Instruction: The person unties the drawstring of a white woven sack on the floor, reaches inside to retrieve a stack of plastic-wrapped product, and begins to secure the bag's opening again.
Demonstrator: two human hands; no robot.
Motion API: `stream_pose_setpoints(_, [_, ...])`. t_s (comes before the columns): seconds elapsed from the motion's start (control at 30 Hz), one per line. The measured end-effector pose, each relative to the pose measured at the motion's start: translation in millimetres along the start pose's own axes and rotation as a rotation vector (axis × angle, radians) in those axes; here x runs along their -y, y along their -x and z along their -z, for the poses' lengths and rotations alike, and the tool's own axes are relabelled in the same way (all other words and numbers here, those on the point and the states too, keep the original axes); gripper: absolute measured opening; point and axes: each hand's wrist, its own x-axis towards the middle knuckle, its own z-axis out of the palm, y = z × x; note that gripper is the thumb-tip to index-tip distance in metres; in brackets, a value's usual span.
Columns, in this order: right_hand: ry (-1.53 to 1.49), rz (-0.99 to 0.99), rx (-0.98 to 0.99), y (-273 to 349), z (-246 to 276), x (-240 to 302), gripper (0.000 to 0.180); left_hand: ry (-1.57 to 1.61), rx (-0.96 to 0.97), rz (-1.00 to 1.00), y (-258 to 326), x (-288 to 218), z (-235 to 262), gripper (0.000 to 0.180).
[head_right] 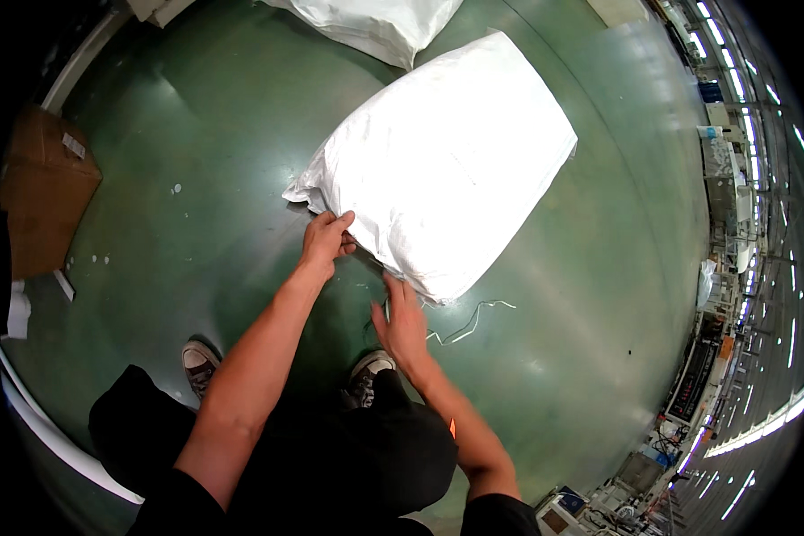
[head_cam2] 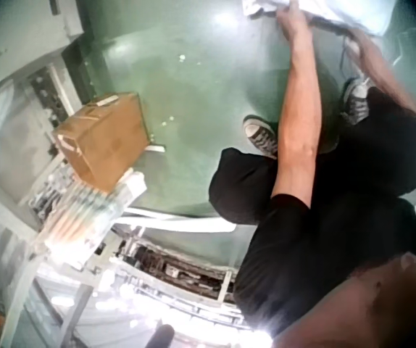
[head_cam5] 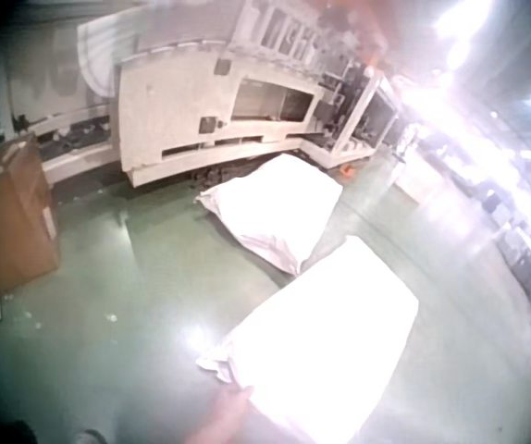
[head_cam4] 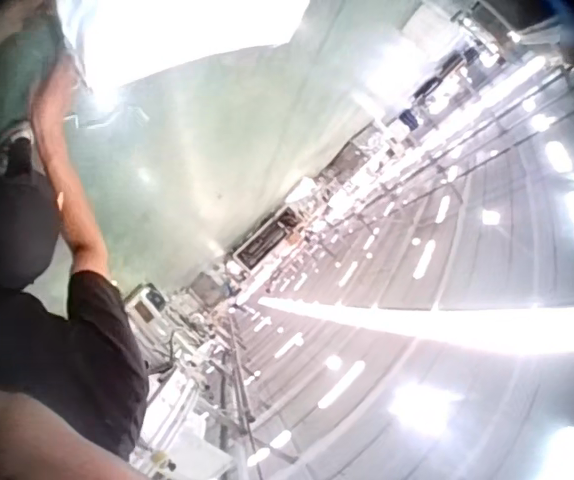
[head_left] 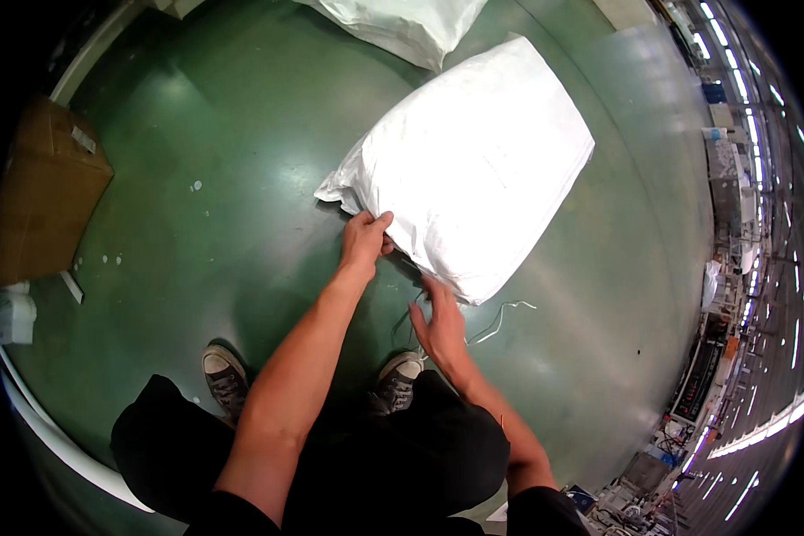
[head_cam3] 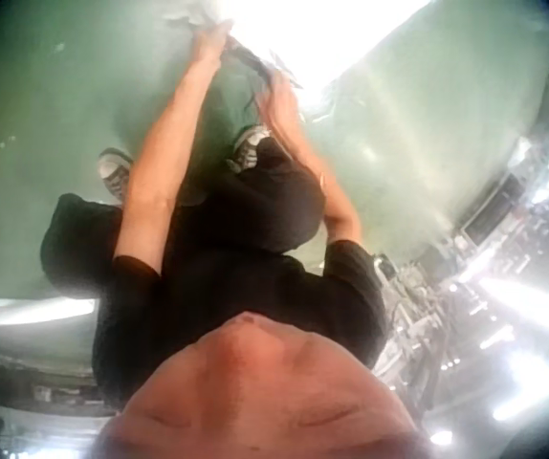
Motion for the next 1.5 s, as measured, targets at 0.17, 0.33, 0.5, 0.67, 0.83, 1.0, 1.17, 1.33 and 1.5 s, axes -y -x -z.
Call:
stream_pose_setpoints(0.17, [0.397,0.063,-0.127,-88,-17,12,0.071,-0.139,-0.049,-0.418,2,7,-27,0.024])
stream_pose_setpoints(0.33, [0.449,-0.148,-0.062,-120,15,-23,0.035,-0.528,0.028,-0.635,22,-29,-56,0.026])
stream_pose_setpoints(0.5, [0.03,-0.244,-0.182,-140,33,-41,0.022,-0.587,-0.071,-0.77,17,20,-15,0.017])
stream_pose_setpoints(0.67, [0.109,-0.25,-0.138,-139,38,-10,0.027,-1.177,-0.032,-1.166,18,58,14,0.017])
stream_pose_setpoints(0.83, [0.187,-0.216,-0.092,-137,34,-11,0.028,-1.467,0.071,-1.086,13,59,6,0.012])
stream_pose_setpoints(1.0, [0.099,-0.238,-0.124,-146,42,3,0.022,-1.588,0.194,-1.093,-13,94,69,0.006])
stream_pose_setpoints(1.17, [0.16,-0.214,-0.046,-138,25,9,0.037,-0.832,-0.197,-0.853,19,68,22,0.022])
stream_pose_setpoints(1.33, [0.101,-0.165,-0.054,-138,21,25,0.042,-0.648,-0.313,-0.737,-18,55,-15,0.085])
stream_pose_setpoints(1.5, [-0.064,-0.205,-0.07,-140,15,5,0.038,-0.541,-0.159,-0.539,-40,30,-14,0.104])
